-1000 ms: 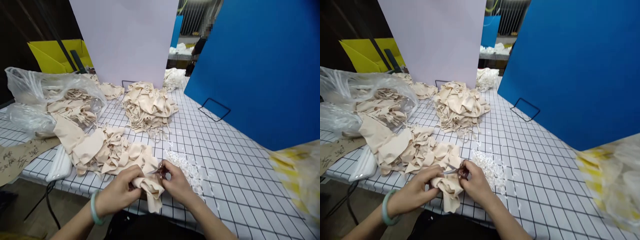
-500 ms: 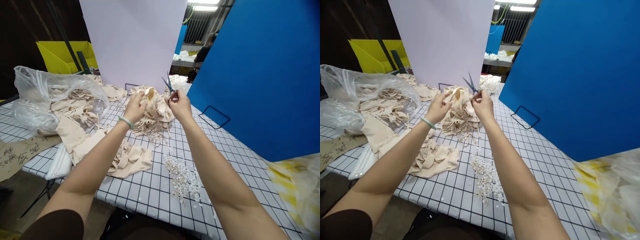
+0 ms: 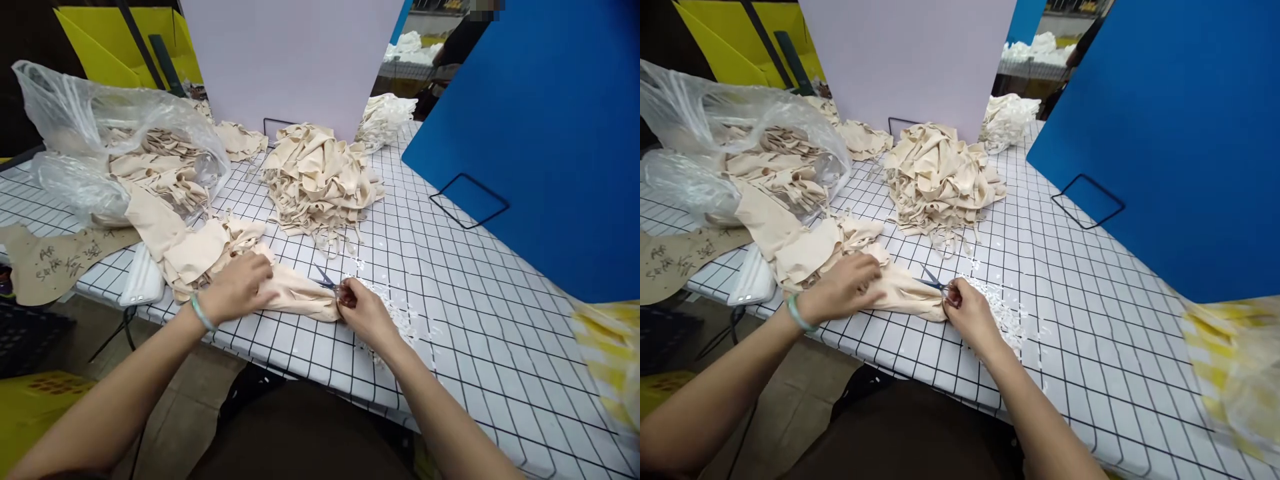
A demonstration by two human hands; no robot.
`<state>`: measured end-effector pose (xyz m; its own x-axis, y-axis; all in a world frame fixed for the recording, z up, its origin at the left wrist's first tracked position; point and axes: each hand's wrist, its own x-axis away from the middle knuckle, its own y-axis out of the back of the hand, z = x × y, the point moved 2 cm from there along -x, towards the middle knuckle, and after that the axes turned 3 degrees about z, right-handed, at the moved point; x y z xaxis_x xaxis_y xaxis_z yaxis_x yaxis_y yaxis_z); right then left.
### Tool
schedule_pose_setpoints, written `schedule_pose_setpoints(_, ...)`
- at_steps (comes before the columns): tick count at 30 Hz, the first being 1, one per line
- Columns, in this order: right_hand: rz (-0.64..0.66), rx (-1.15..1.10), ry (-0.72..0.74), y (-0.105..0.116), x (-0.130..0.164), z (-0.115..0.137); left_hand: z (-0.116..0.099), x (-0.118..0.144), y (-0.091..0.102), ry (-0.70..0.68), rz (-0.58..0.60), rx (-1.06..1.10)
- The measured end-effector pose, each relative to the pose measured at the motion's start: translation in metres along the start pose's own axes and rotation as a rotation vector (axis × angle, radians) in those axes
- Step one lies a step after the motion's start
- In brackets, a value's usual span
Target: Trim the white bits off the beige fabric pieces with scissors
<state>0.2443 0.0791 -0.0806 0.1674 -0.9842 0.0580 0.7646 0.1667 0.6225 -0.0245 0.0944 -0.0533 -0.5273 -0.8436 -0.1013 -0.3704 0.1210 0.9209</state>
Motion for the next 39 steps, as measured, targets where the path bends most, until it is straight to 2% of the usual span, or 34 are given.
schedule_pose_setpoints(2, -0.069, 0.002, 0.009, 0.0, 0.015, 0.003, -0.017, 0.016, -0.007, -0.081, 0.091, -0.093)
schedule_pose_setpoints(3, -0.076, -0.041, 0.018, -0.006, 0.019, 0.006, -0.024, 0.02, -0.01, -0.101, 0.095, -0.096)
schedule_pose_setpoints(6, 0.06, -0.262, 0.033, -0.035, 0.02, 0.02, -0.04, 0.018, -0.012, -0.115, -0.044, 0.19)
schedule_pose_setpoints(8, 0.121, -0.33, 0.031, -0.051, 0.015, 0.027, -0.039, 0.009, -0.008, -0.121, -0.139, 0.407)
schedule_pose_setpoints(9, 0.12, -0.331, 0.024, -0.053, 0.012, 0.029, -0.035, 0.005, -0.006, -0.113, -0.14, 0.427)
schedule_pose_setpoints(11, 0.08, -0.346, 0.001, -0.047, 0.012, 0.028, -0.019, -0.002, -0.002, -0.08, -0.062, 0.293)
schedule_pose_setpoints(13, 0.028, -0.418, -0.006, -0.029, 0.018, 0.025, 0.005, -0.004, 0.001, -0.021, 0.018, 0.099)
schedule_pose_setpoints(15, 0.003, -0.527, -0.004, -0.011, 0.03, 0.022, 0.031, 0.0, 0.005, 0.051, 0.012, -0.013)
schedule_pose_setpoints(17, 0.05, -0.616, -0.008, 0.001, 0.044, 0.018, 0.047, 0.005, 0.009, 0.137, -0.059, -0.075)
schedule_pose_setpoints(20, 0.121, -0.662, -0.041, 0.001, 0.06, 0.012, 0.042, 0.012, 0.013, 0.257, -0.203, -0.162)
schedule_pose_setpoints(21, 0.121, -0.661, -0.056, -0.002, 0.063, 0.011, 0.034, 0.013, 0.012, 0.26, -0.257, -0.183)
schedule_pose_setpoints(23, 0.114, -0.664, -0.082, -0.007, 0.067, 0.009, 0.012, 0.012, 0.006, 0.156, -0.299, -0.196)
schedule_pose_setpoints(24, 0.129, -0.667, -0.092, -0.01, 0.068, 0.009, 0.002, 0.009, 0.0, 0.069, -0.275, -0.195)
schedule_pose_setpoints(26, 0.199, -0.676, -0.101, -0.014, 0.07, 0.013, -0.008, -0.003, -0.012, -0.067, -0.149, -0.187)
schedule_pose_setpoints(28, 0.276, -0.681, -0.095, -0.018, 0.073, 0.017, -0.004, -0.02, -0.023, -0.073, -0.012, -0.19)
schedule_pose_setpoints(30, 0.297, -0.657, -0.087, -0.021, 0.076, 0.02, 0.007, -0.041, -0.027, -0.04, 0.083, -0.188)
schedule_pose_setpoints(33, 0.172, -0.54, -0.08, -0.023, 0.077, 0.018, 0.017, -0.069, -0.025, -0.067, 0.184, -0.178)
schedule_pose_setpoints(37, -0.091, -0.497, -0.061, -0.025, 0.069, 0.013, 0.01, -0.086, -0.018, -0.084, 0.301, -0.142)
schedule_pose_setpoints(39, -0.15, -0.537, -0.058, -0.03, 0.06, 0.014, 0.005, -0.089, -0.017, -0.059, 0.354, -0.111)
